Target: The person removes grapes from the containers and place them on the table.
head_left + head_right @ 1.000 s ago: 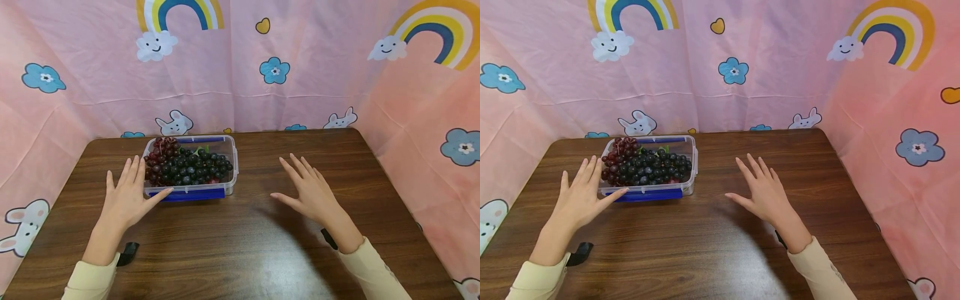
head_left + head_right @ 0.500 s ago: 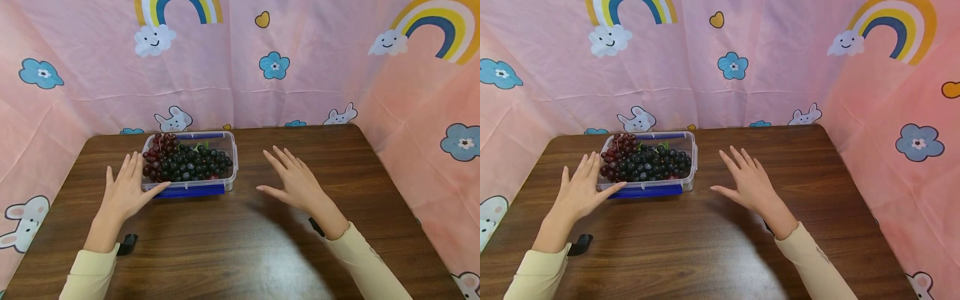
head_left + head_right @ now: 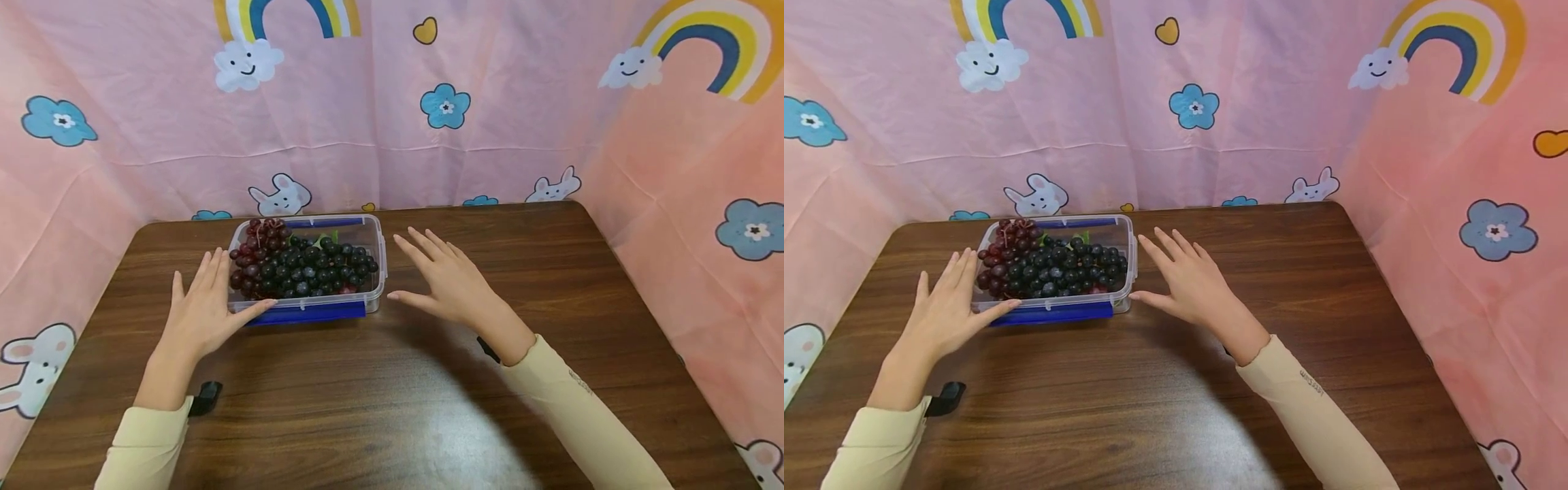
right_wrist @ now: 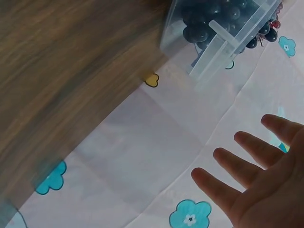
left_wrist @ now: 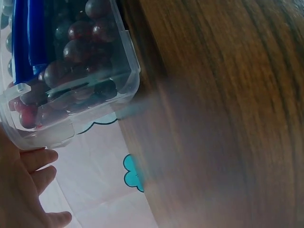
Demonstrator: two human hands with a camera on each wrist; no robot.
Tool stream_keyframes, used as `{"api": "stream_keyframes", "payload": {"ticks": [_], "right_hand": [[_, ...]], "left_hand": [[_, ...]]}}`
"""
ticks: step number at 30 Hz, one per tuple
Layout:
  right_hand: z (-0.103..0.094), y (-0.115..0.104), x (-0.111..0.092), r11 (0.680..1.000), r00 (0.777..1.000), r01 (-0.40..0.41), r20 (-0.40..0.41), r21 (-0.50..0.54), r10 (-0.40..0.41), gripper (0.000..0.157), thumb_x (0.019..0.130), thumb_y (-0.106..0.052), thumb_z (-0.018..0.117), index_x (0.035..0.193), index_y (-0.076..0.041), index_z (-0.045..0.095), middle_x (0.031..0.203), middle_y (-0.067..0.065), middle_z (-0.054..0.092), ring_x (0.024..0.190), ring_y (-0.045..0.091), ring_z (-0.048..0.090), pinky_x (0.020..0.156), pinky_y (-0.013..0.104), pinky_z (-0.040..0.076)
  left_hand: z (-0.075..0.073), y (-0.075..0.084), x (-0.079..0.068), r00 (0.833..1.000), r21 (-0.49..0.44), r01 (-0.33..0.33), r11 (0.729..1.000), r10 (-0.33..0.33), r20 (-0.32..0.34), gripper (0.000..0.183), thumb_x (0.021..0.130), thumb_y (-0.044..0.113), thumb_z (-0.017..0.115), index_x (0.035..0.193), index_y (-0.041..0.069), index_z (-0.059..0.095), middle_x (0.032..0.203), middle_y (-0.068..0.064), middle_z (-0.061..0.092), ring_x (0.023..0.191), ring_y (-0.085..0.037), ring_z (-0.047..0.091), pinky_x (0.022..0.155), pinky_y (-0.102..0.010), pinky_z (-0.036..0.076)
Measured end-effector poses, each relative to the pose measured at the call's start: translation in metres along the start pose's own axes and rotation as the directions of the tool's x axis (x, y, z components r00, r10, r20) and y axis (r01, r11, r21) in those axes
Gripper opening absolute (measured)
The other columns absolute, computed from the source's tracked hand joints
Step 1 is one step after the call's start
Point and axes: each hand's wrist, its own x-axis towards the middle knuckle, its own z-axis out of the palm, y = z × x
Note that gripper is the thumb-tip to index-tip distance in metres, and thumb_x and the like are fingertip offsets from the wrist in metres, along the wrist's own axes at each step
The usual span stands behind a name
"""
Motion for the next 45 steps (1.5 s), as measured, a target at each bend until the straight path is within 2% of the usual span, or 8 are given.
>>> {"api": "stream_keyframes", "payload": {"ticks": [12,20,25,32,39,45], "right_hand": [[0.003,-0.011,0.033,0.995,0.994,0.098,0.043,-0.031,-0.097,0.086,0.1,-0.057,0.066,0.168,-0.016,0.032,0.171,0.016,0.034,0.158,0.039,0.032,0.123,0.061,0.034],[0.006,-0.015,0.052,0.983,0.982,0.174,0.08,-0.056,-0.169,0.085,0.102,-0.057,0.064,0.168,-0.014,0.032,0.17,0.018,0.036,0.158,0.036,0.033,0.124,0.057,0.035],[0.008,-0.02,0.066,0.973,0.967,0.224,0.137,-0.053,-0.215,0.085,0.103,-0.055,0.064,0.168,-0.013,0.03,0.17,0.018,0.035,0.157,0.038,0.034,0.125,0.055,0.035],[0.012,-0.029,0.084,0.955,0.943,0.278,0.222,-0.107,-0.249,0.085,0.104,-0.057,0.06,0.169,-0.014,0.026,0.17,0.017,0.034,0.157,0.036,0.035,0.125,0.052,0.035],[0.013,-0.042,0.103,0.945,0.925,0.296,0.29,-0.14,-0.246,0.086,0.104,-0.06,0.058,0.17,-0.017,0.023,0.172,0.014,0.032,0.158,0.03,0.034,0.122,0.05,0.041],[0.019,-0.051,0.117,0.931,0.895,0.329,0.367,-0.157,-0.254,0.089,0.103,-0.06,0.058,0.171,-0.018,0.019,0.173,0.015,0.028,0.159,0.031,0.031,0.126,0.048,0.035]], "left_hand": [[0.0,0.002,-0.002,1.0,-0.007,0.0,1.0,0.0,-0.002,0.125,0.093,0.077,0.058,0.167,-0.005,0.0,0.174,-0.03,0.001,0.163,-0.044,-0.001,0.12,-0.079,-0.008],[0.001,0.001,0.0,1.0,-0.01,-0.002,1.0,0.002,-0.004,0.126,0.093,0.077,0.059,0.167,-0.005,-0.001,0.174,-0.031,0.001,0.162,-0.045,0.0,0.12,-0.079,-0.006],[0.001,0.0,0.0,1.0,-0.013,0.001,1.0,-0.001,0.0,0.126,0.093,0.077,0.059,0.167,-0.005,-0.002,0.173,-0.031,0.001,0.162,-0.046,0.001,0.12,-0.079,-0.005],[0.001,0.002,-0.001,1.0,-0.017,-0.003,1.0,0.003,0.0,0.126,0.093,0.077,0.059,0.167,-0.005,-0.002,0.173,-0.032,0.002,0.162,-0.047,0.002,0.12,-0.08,-0.004],[0.001,0.003,-0.001,1.0,-0.02,-0.002,1.0,0.002,-0.003,0.126,0.093,0.077,0.059,0.167,-0.005,-0.001,0.173,-0.032,0.002,0.162,-0.047,0.003,0.12,-0.079,-0.004],[0.002,0.001,-0.002,1.0,-0.019,-0.002,1.0,0.002,-0.007,0.125,0.093,0.077,0.059,0.167,-0.005,-0.001,0.173,-0.033,0.004,0.161,-0.048,0.005,0.12,-0.08,-0.003]]}}
